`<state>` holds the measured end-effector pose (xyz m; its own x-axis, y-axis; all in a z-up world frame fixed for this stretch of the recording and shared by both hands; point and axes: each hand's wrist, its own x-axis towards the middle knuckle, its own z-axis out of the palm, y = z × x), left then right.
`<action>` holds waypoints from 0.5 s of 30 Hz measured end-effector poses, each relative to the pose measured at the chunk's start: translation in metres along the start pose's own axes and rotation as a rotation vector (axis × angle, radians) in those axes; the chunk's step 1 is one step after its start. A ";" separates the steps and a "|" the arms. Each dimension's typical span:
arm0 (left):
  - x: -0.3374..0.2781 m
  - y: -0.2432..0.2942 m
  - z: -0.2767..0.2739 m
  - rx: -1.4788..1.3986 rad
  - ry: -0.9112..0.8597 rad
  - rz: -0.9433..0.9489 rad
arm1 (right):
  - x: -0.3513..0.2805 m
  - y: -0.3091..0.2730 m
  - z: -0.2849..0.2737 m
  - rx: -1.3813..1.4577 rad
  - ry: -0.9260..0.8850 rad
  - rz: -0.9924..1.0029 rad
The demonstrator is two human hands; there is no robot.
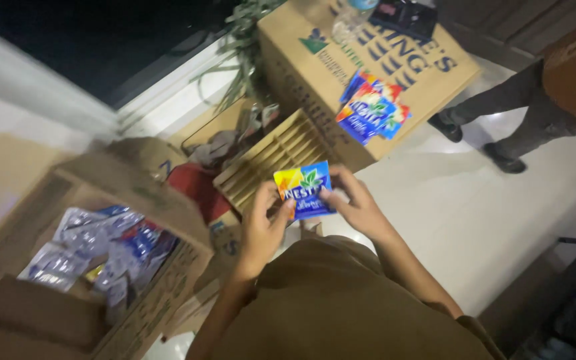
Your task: Sorting and organizing flavored tea packets from a cardboard shipping box into a display rack.
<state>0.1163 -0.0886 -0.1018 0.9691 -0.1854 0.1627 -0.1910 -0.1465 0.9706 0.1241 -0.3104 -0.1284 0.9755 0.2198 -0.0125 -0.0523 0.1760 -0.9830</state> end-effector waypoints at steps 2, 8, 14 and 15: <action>0.025 -0.016 0.014 0.004 0.021 -0.070 | 0.012 -0.015 -0.024 -0.260 0.090 -0.056; 0.092 -0.063 0.051 0.012 0.155 -0.033 | 0.062 -0.030 -0.070 -1.041 0.412 -0.293; 0.137 -0.063 0.083 0.067 0.235 -0.054 | 0.104 -0.014 -0.091 -1.390 0.329 -0.303; 0.143 -0.063 0.087 0.083 0.250 -0.005 | 0.109 -0.005 -0.098 -1.439 0.290 -0.246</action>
<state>0.2532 -0.1907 -0.1556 0.9766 0.0600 0.2063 -0.1878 -0.2279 0.9554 0.2521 -0.3817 -0.1426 0.9449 0.1012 0.3114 0.1979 -0.9341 -0.2970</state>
